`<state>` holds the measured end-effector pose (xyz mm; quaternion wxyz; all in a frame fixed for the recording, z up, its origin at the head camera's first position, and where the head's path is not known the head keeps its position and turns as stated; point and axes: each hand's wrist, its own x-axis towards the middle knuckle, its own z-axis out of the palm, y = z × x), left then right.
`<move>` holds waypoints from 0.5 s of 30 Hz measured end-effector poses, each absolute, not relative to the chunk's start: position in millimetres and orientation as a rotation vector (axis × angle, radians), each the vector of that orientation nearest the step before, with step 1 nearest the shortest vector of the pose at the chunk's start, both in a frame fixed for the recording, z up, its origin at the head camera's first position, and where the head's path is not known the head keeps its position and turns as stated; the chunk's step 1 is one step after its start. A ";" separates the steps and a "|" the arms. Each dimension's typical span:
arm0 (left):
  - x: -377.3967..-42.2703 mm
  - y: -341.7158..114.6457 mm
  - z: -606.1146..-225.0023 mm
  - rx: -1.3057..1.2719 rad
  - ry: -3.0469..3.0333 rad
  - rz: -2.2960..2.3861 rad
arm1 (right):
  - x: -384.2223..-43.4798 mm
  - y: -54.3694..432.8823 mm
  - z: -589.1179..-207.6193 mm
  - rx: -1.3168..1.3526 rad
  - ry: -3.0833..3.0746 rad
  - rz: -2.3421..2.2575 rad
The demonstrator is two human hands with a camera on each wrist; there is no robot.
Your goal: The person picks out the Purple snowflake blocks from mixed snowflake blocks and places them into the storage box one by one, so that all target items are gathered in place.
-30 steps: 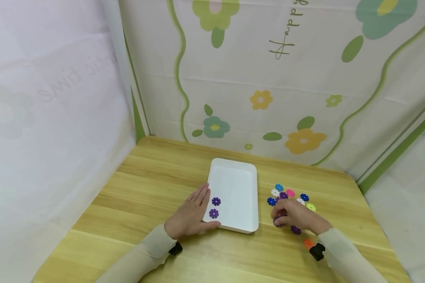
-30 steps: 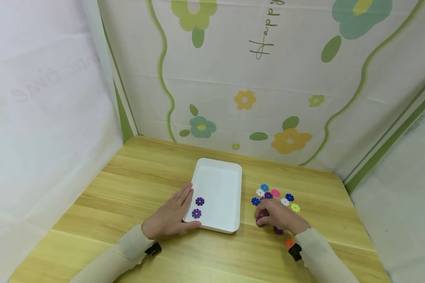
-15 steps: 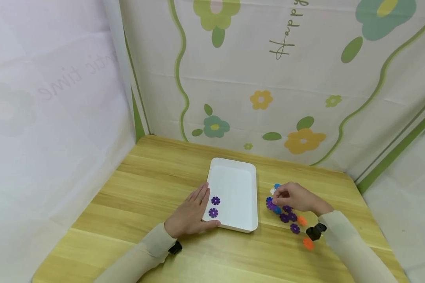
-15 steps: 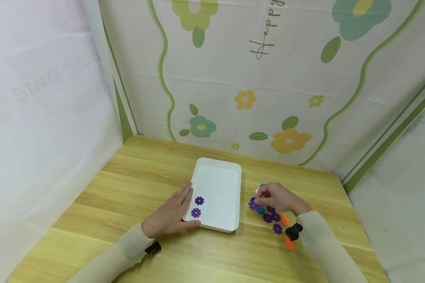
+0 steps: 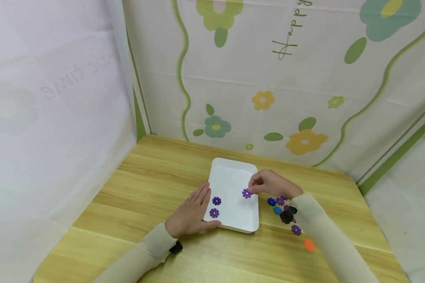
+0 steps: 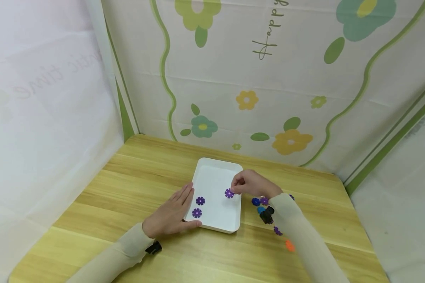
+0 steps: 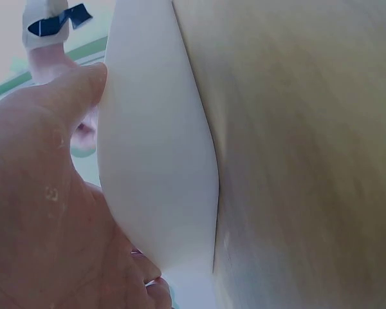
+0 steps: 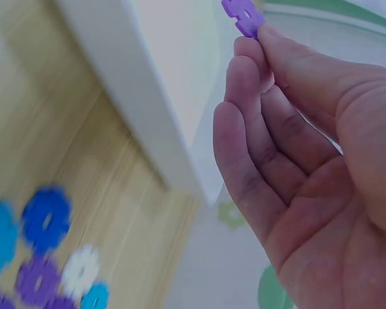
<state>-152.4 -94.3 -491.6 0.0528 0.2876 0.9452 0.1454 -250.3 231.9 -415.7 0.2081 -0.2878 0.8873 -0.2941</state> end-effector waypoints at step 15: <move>-152.4 -94.3 -491.6 0.869 2.871 0.439 | -287.1 155.7 -451.6 -0.811 2.485 -0.866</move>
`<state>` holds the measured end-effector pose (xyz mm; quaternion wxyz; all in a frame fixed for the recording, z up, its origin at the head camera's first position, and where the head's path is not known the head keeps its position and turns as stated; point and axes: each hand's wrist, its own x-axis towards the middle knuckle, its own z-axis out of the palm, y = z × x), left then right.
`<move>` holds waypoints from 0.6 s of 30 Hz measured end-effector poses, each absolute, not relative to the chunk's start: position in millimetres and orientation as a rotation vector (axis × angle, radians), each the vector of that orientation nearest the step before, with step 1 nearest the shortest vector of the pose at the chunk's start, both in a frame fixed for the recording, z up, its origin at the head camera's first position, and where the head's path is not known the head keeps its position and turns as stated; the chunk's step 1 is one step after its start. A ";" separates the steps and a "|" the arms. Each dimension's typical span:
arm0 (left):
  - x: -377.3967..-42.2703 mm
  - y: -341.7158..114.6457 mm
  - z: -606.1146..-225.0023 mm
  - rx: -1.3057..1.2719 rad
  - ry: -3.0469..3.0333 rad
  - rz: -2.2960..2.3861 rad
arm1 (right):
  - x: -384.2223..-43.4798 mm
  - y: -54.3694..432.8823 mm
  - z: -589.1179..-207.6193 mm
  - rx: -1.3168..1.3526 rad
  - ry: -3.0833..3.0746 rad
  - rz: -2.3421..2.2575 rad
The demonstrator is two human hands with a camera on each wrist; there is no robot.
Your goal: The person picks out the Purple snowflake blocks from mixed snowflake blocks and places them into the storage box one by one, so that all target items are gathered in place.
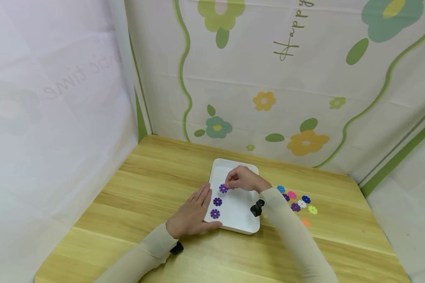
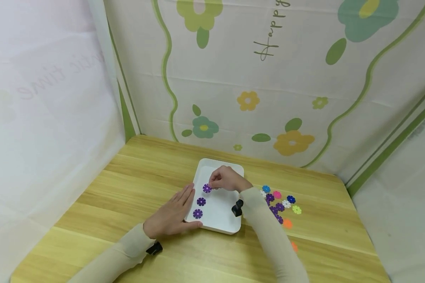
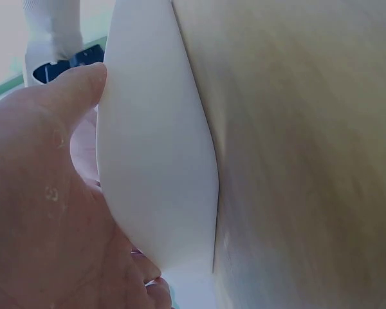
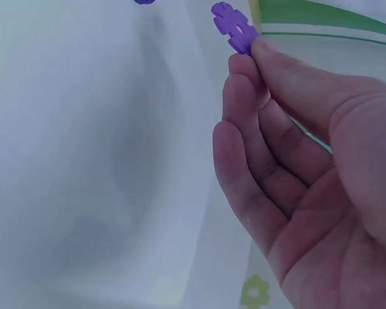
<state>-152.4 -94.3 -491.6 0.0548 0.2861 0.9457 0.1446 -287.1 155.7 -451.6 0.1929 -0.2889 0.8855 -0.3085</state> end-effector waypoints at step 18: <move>-151.5 -94.0 -491.3 0.867 2.866 0.457 | -291.8 137.6 -474.9 -0.598 2.600 -0.783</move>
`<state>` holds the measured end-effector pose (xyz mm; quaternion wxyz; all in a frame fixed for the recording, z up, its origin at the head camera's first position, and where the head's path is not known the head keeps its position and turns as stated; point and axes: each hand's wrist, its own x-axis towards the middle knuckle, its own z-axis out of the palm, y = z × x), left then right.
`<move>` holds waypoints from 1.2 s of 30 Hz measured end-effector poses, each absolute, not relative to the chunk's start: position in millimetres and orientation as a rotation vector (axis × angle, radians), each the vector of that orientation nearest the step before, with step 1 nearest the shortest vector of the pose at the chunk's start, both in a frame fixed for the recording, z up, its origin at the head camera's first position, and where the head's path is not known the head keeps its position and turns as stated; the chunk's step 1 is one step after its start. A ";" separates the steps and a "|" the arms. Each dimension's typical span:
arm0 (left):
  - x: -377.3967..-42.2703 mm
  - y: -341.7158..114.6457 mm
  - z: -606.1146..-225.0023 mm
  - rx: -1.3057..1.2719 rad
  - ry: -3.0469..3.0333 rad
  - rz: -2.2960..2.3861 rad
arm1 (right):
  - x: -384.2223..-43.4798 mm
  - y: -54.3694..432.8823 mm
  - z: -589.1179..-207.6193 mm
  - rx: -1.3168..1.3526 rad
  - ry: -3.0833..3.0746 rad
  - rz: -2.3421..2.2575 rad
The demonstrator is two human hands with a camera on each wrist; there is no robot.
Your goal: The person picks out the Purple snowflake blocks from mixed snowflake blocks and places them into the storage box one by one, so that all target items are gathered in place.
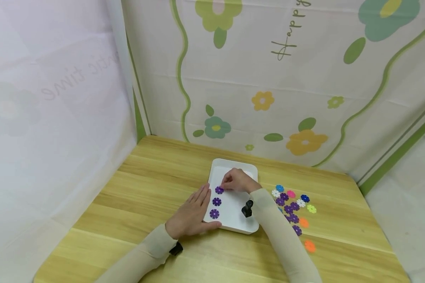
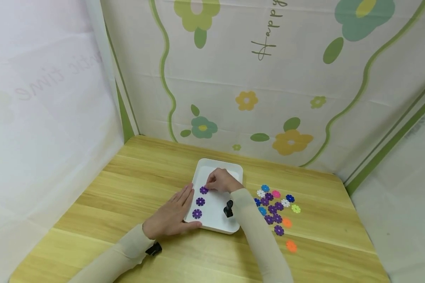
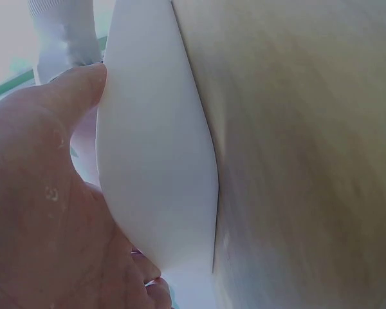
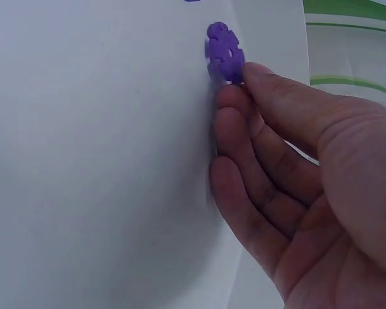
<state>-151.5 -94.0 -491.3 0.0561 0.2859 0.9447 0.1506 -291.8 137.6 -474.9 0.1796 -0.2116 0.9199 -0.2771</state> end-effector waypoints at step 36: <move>-150.9 -93.8 -490.2 0.905 2.873 0.463 | -184.1 321.0 -440.1 -0.839 2.640 -0.503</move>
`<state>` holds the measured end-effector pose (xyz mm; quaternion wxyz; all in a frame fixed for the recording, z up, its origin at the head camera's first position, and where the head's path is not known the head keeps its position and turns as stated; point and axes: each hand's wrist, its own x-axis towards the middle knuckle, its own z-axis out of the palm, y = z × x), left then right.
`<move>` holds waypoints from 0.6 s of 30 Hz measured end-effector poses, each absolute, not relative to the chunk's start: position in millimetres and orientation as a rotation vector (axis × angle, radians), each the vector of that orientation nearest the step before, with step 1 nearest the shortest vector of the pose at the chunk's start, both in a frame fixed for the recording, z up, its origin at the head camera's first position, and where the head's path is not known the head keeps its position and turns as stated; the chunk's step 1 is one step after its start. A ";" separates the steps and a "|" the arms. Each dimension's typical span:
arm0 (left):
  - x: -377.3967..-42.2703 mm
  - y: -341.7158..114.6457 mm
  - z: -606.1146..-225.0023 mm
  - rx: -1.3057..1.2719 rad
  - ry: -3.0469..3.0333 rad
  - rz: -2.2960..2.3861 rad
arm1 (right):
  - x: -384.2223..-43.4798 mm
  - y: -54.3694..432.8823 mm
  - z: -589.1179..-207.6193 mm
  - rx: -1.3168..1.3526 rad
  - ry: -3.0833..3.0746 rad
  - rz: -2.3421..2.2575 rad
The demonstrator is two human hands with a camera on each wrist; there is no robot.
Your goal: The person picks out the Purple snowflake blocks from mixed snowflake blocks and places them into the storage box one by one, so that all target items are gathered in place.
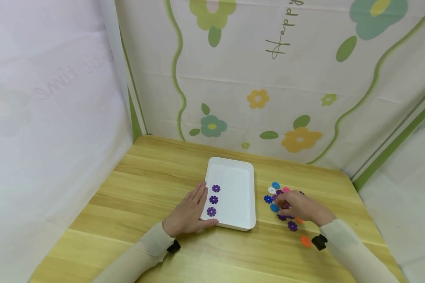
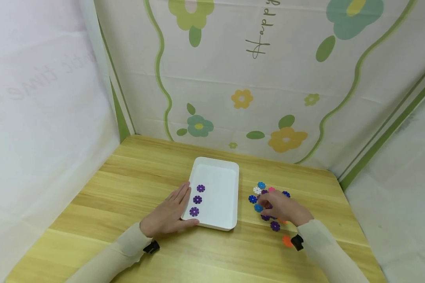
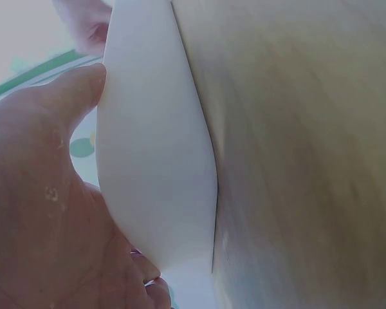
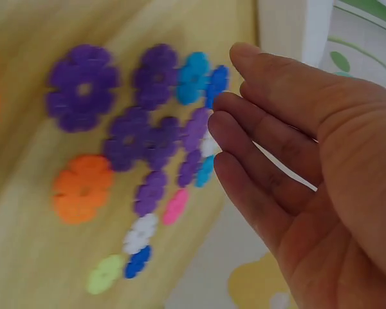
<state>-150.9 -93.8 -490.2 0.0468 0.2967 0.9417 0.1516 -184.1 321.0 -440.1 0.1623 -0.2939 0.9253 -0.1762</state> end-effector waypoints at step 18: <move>-150.4 -93.3 -489.8 0.906 2.869 0.463 | -172.2 341.1 -474.2 -0.783 2.764 -0.555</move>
